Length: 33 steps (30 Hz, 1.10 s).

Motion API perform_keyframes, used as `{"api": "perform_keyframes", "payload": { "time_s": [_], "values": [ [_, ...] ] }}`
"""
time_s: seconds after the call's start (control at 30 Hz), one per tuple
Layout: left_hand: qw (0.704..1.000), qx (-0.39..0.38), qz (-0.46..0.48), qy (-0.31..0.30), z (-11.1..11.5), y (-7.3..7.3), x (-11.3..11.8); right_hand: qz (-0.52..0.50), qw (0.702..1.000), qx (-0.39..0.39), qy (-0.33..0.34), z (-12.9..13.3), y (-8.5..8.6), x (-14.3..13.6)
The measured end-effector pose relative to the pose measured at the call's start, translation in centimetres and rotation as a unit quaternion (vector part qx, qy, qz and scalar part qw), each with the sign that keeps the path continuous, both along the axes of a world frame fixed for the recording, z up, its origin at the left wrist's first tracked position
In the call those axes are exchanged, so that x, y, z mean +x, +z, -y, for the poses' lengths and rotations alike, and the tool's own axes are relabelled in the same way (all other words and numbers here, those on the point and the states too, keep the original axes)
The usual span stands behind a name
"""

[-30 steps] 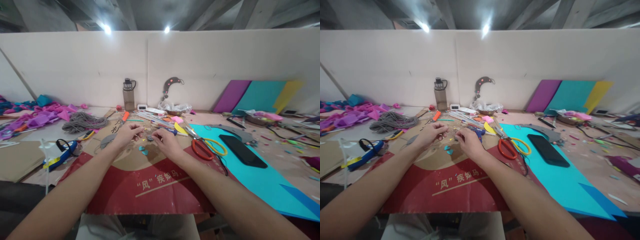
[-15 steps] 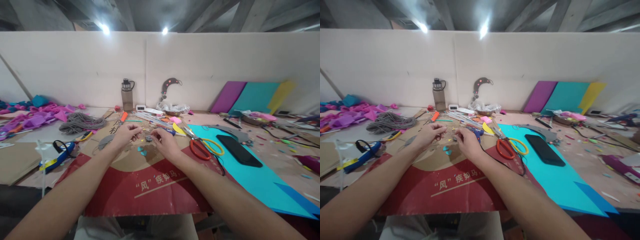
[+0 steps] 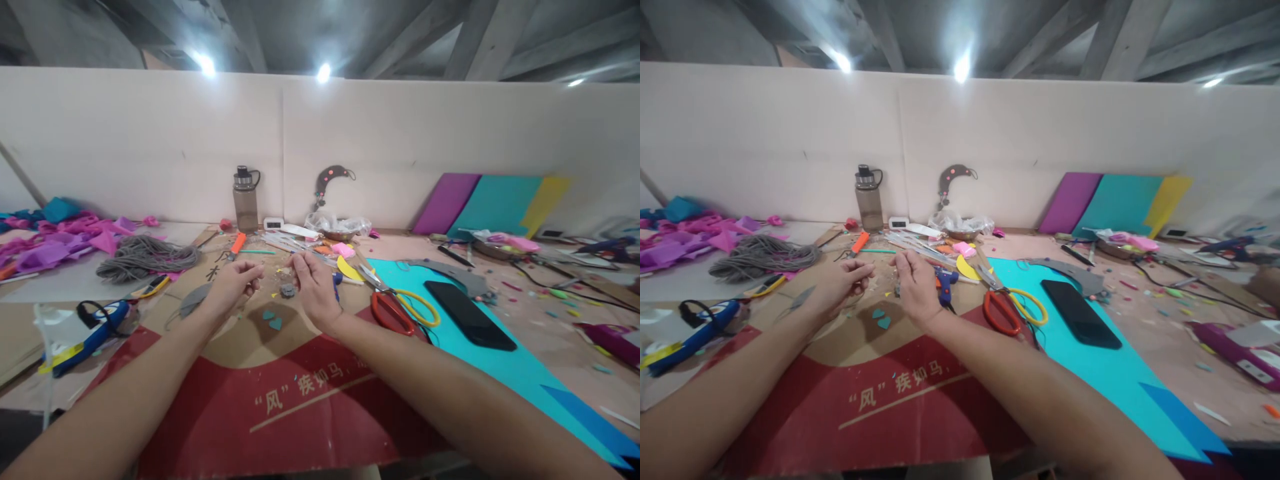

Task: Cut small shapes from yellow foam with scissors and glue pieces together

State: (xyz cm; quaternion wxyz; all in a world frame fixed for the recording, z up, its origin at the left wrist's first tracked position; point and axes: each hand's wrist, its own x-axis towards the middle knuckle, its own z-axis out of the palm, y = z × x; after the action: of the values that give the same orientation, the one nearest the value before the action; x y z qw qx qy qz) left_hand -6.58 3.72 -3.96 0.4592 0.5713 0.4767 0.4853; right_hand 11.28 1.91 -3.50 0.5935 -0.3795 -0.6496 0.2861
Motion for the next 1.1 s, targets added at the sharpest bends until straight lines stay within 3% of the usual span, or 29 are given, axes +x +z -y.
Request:
{"api": "perform_keyframes", "payload": {
  "time_s": [0.07, 0.2, 0.63, 0.87, 0.97, 1.1],
  "values": [
    [1.000, -0.006, 0.014, 0.020, 0.0, 0.0, -0.1, -0.046, 0.999, -0.010, -0.012, 0.0, -1.2, -0.5],
    [0.996, -0.032, 0.059, 0.054, -0.1, 0.2, -0.4, -0.035, 0.999, -0.021, 0.012, 0.3, -3.1, -1.1],
    [0.993, -0.060, 0.051, 0.089, -0.4, 0.8, -0.7, -0.020, 0.998, -0.024, 0.062, 1.4, -3.7, -1.1],
    [0.995, -0.055, 0.059, 0.065, -0.3, 0.6, -0.4, 0.007, 0.997, -0.017, 0.076, 1.1, -3.3, -1.2],
    [0.996, -0.053, 0.063, 0.038, 0.0, 0.3, 0.1, -0.006, 0.999, -0.026, 0.036, 0.6, -2.6, -0.9],
    [0.999, -0.037, 0.034, 0.000, 0.6, 0.2, 0.8, -0.059, 0.996, -0.058, -0.031, 0.1, -0.4, 0.3]
  ]
}}
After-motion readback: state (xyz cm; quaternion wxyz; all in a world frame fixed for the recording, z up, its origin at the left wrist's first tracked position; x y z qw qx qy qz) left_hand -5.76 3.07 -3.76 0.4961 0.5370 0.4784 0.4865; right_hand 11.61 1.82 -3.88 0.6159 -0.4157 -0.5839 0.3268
